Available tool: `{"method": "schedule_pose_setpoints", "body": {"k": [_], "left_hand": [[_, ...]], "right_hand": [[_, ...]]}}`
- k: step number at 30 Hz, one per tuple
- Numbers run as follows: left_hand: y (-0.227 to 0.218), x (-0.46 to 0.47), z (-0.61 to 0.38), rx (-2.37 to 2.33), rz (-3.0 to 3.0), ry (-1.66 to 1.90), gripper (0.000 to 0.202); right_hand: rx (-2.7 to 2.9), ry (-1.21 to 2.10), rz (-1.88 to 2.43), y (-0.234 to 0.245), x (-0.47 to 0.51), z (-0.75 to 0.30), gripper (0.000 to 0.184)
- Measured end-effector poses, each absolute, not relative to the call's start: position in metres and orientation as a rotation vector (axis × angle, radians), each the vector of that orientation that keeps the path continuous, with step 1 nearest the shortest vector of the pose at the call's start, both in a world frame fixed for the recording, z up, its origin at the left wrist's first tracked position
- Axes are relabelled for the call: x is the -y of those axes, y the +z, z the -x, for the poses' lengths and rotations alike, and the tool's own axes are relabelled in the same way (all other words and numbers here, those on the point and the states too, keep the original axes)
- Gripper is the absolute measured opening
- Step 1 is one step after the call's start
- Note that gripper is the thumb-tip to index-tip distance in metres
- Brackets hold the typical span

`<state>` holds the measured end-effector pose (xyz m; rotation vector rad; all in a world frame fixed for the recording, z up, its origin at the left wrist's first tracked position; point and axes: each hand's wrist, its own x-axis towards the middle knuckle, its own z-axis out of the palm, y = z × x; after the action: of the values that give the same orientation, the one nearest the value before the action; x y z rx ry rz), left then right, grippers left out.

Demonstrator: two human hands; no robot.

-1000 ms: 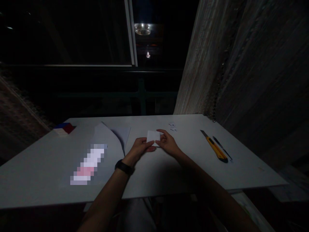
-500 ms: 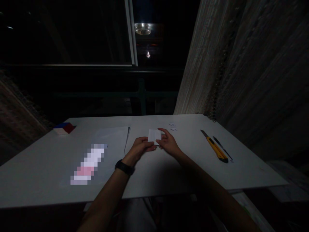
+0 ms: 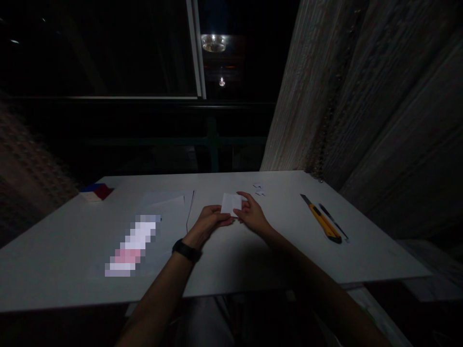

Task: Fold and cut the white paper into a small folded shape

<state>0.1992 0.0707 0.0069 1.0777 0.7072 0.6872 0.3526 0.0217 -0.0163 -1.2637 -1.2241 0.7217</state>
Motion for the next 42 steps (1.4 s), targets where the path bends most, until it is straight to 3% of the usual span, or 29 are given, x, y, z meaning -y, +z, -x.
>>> {"method": "schedule_pose_setpoints", "body": {"k": [8, 31, 37, 42], "left_hand": [[0.009, -0.069, -0.199, -0.731, -1.071, 0.692, 0.022], [0.011, -0.067, -0.201, -0.793, -1.17, 0.8, 0.028], [0.013, -0.068, -0.2, -0.775, -1.186, 0.769, 0.03], [0.009, -0.07, -0.199, -0.714, -1.206, 0.726, 0.04]], "right_hand": [[1.287, 0.636, 1.301, -0.015, -0.019, -0.355, 0.067], [0.977, 0.967, 1.115, -0.005, -0.017, -0.345, 0.08], [0.938, 1.013, 1.102, -0.006, -0.018, -0.352, 0.061], [0.935, 1.045, 1.11, -0.002, -0.017, -0.36, 0.057]]}}
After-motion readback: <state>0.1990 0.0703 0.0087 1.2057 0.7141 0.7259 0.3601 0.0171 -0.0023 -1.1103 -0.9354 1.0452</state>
